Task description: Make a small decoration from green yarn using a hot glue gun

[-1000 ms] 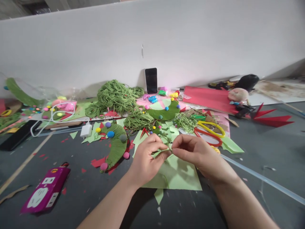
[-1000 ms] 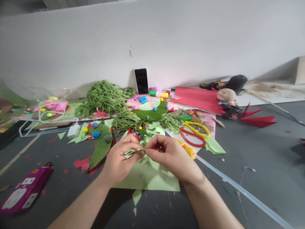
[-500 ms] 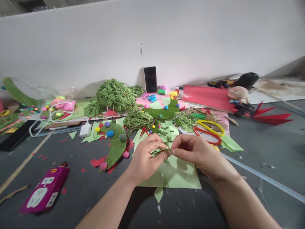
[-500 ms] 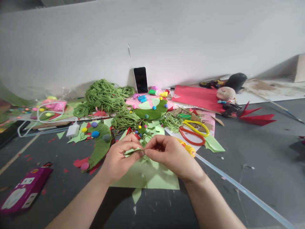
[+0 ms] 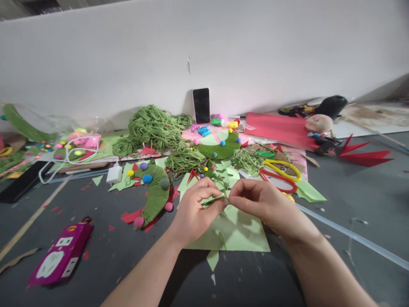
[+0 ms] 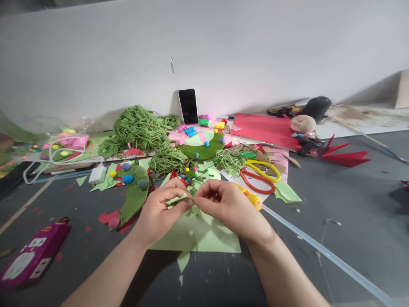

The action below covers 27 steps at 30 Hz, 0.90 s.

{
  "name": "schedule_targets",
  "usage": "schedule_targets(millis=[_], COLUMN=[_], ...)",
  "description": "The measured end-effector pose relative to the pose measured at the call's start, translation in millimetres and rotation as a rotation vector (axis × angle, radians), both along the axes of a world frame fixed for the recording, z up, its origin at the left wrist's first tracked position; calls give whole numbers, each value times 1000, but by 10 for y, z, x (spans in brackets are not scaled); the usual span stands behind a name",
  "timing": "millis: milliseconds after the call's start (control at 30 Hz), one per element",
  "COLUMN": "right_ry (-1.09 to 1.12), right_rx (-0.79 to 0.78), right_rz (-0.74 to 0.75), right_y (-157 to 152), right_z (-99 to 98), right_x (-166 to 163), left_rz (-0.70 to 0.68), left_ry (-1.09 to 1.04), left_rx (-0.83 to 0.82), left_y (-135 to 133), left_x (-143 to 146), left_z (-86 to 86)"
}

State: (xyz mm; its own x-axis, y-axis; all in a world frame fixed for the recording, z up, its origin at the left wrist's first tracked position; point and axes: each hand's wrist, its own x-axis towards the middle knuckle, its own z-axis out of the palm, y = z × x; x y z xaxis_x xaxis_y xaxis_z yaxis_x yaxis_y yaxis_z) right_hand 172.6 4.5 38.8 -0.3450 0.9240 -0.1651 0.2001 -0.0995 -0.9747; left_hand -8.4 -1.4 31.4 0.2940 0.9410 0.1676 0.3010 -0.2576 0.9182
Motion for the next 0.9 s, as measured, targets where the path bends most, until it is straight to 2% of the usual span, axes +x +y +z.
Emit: schedule_targets(millis=[133,267,400,600,733,900], right_ry=[27,80,216,288,279,244], right_rx=[-12,-12,-10,-42,-10,43], right_rz=[17,-3,-65,0,-15,-144], right_y=[2,0,-17,-60,-65,-48], right_z=[-17,-19,-48,-125,-160,-172], right_x=[-9,-18,-91,-258,-346,-373], left_rz=[-22,-28,89,302,364,313], left_ry=[-8,-87,-331,-761,-810,-809], left_rx=[-10,-91,-195,-434,-461,-478], left_y=[2,9,19,51,54,41], left_x=[6,4,20,74,99,117], left_z=[7,-5,-90,-180,-162,-151])
